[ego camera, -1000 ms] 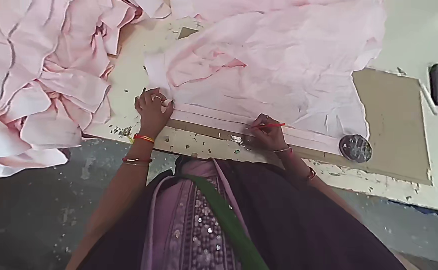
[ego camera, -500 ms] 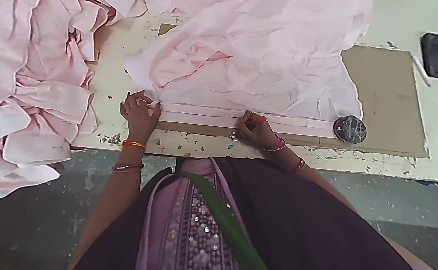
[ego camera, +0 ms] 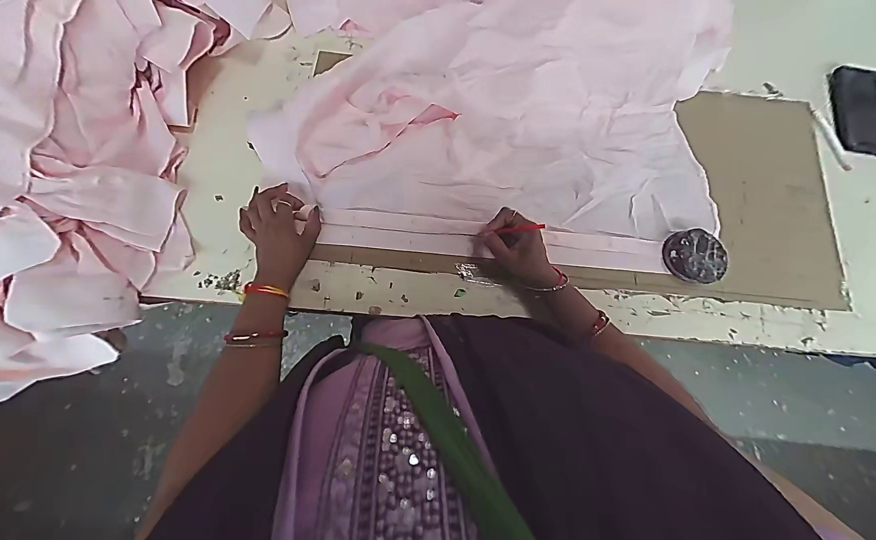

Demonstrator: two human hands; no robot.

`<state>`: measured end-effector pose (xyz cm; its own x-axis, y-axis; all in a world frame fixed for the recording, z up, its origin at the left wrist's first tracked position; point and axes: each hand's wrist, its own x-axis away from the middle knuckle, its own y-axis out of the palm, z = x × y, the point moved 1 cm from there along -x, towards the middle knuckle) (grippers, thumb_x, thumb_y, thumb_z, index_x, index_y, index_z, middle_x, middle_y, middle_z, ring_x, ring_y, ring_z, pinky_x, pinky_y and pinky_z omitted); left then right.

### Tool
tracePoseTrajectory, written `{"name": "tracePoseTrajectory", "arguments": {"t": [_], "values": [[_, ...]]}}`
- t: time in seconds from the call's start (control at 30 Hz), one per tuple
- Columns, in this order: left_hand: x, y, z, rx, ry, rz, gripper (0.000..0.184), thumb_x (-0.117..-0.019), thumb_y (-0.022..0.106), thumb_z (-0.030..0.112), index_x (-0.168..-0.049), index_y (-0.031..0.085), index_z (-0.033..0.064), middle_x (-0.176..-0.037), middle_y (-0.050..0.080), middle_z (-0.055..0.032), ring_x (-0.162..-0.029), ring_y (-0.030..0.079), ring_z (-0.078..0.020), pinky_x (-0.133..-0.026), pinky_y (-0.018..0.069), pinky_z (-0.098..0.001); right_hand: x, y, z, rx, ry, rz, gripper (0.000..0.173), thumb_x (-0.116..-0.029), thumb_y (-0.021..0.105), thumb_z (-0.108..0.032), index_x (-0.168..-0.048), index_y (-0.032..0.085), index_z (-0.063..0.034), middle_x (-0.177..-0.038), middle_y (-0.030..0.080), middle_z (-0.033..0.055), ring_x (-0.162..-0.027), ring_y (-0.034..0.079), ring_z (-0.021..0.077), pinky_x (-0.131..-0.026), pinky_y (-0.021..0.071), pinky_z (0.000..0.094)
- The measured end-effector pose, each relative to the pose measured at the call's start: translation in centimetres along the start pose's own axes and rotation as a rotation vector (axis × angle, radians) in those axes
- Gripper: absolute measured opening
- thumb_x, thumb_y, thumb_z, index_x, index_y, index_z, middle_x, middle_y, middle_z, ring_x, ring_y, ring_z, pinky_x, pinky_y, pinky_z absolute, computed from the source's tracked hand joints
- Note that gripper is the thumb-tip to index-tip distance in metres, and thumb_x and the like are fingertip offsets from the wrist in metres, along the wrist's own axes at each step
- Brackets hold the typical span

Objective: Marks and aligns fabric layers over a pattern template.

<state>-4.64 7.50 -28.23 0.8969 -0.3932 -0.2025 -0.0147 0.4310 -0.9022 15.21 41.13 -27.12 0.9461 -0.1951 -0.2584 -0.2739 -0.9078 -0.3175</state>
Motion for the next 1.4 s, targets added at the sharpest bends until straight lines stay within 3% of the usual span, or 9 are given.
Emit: {"name": "tracePoseTrajectory", "arguments": {"t": [0.13,0.6,0.67,0.73,0.8,0.87,0.93,1.03,1.4], "values": [[0.1,-0.1,0.2,0.015,-0.013,-0.013,0.046,-0.1012,0.054,0.038,-0.110,0.065,-0.0056,-0.152,0.043,-0.0268,-0.140,0.038,-0.0531,-0.108,0.0230,-0.0767,-1.2,0.0,0.5,0.089,0.040,0.008,0.007,-0.0914,0.063,-0.009,-0.092,0.061,-0.0025,-0.069,0.059,-0.0006,-0.055,0.049,0.0002,-0.052,0.0417,0.0180],[-0.2,-0.1,0.2,0.024,-0.023,-0.002,0.046,-0.1008,0.055,0.038,-0.109,0.066,-0.0056,-0.151,0.044,-0.0279,-0.138,0.038,-0.0539,-0.107,0.0241,-0.0760,-1.4,0.3,-0.1,0.224,0.088,-0.002,0.011,-0.0939,0.063,-0.011,-0.094,0.063,0.0001,-0.069,0.058,0.0043,-0.055,0.049,0.0071,-0.052,0.0416,0.0241],[-0.2,0.1,0.1,0.025,-0.026,-0.002,0.047,-0.1004,0.054,0.040,-0.109,0.066,-0.0047,-0.151,0.044,-0.0273,-0.138,0.039,-0.0532,-0.107,0.0241,-0.0755,-1.4,0.2,0.1,0.122,0.077,0.009,0.008,-0.0922,0.063,-0.008,-0.090,0.060,-0.0007,-0.067,0.056,0.0018,-0.054,0.048,0.0043,-0.051,0.0400,0.0218],[-0.2,0.0,0.1,0.027,-0.040,-0.011,0.046,-0.1000,0.055,0.039,-0.110,0.066,-0.0055,-0.151,0.043,-0.0278,-0.139,0.038,-0.0529,-0.108,0.0232,-0.0756,-0.8,-0.4,0.2,-0.140,0.039,0.077,0.005,-0.0891,0.060,-0.005,-0.084,0.059,-0.0059,-0.072,0.058,-0.0049,-0.056,0.050,-0.0016,-0.052,0.0431,0.0169],[-0.3,-0.1,0.1,0.028,-0.051,-0.015,0.045,-0.0997,0.057,0.037,-0.110,0.066,-0.0056,-0.150,0.044,-0.0283,-0.139,0.038,-0.0531,-0.109,0.0221,-0.0752,0.6,-2.1,0.1,-0.337,0.038,0.194,0.008,-0.0922,0.057,-0.010,-0.088,0.060,-0.0171,-0.077,0.063,-0.0099,-0.056,0.050,-0.0030,-0.050,0.0423,0.0155],[-0.3,-0.1,0.3,0.027,-0.044,-0.011,0.044,-0.0988,0.057,0.036,-0.111,0.066,-0.0057,-0.149,0.045,-0.0290,-0.138,0.039,-0.0535,-0.110,0.0212,-0.0754,2.5,-4.4,-0.2,-0.346,0.052,0.240,0.010,-0.0931,0.056,-0.012,-0.092,0.061,-0.0205,-0.078,0.066,-0.0115,-0.056,0.053,-0.0031,-0.050,0.0444,0.0150],[-0.2,-0.2,0.5,0.025,-0.047,-0.015,0.043,-0.0992,0.058,0.033,-0.112,0.065,-0.0075,-0.150,0.043,-0.0311,-0.138,0.039,-0.0552,-0.110,0.0206,-0.0758,4.4,-6.2,-0.4,-0.177,0.065,0.189,0.008,-0.0908,0.058,-0.009,-0.097,0.060,-0.0124,-0.082,0.066,-0.0103,-0.063,0.058,-0.0038,-0.058,0.0501,0.0152],[-0.3,-0.1,0.6,0.009,-0.061,-0.015,0.047,-0.0995,0.056,0.035,-0.114,0.065,-0.0088,-0.150,0.043,-0.0329,-0.137,0.039,-0.0566,-0.108,0.0221,-0.0760,5.8,-6.4,0.4,-0.019,0.117,0.144,0.007,-0.0855,0.062,-0.002,-0.092,0.060,-0.0033,-0.076,0.063,-0.0068,-0.060,0.055,-0.0052,-0.057,0.0485,0.0142],[-0.3,-0.2,0.7,-0.007,-0.075,-0.025,0.048,-0.0996,0.055,0.037,-0.116,0.064,-0.0079,-0.152,0.041,-0.0324,-0.141,0.037,-0.0550,-0.113,0.0179,-0.0740,5.7,-5.6,0.6,0.145,0.189,0.138,0.007,-0.0903,0.066,-0.010,-0.090,0.062,-0.0043,-0.069,0.061,-0.0004,-0.053,0.052,0.0026,-0.051,0.0450,0.0209]]}}
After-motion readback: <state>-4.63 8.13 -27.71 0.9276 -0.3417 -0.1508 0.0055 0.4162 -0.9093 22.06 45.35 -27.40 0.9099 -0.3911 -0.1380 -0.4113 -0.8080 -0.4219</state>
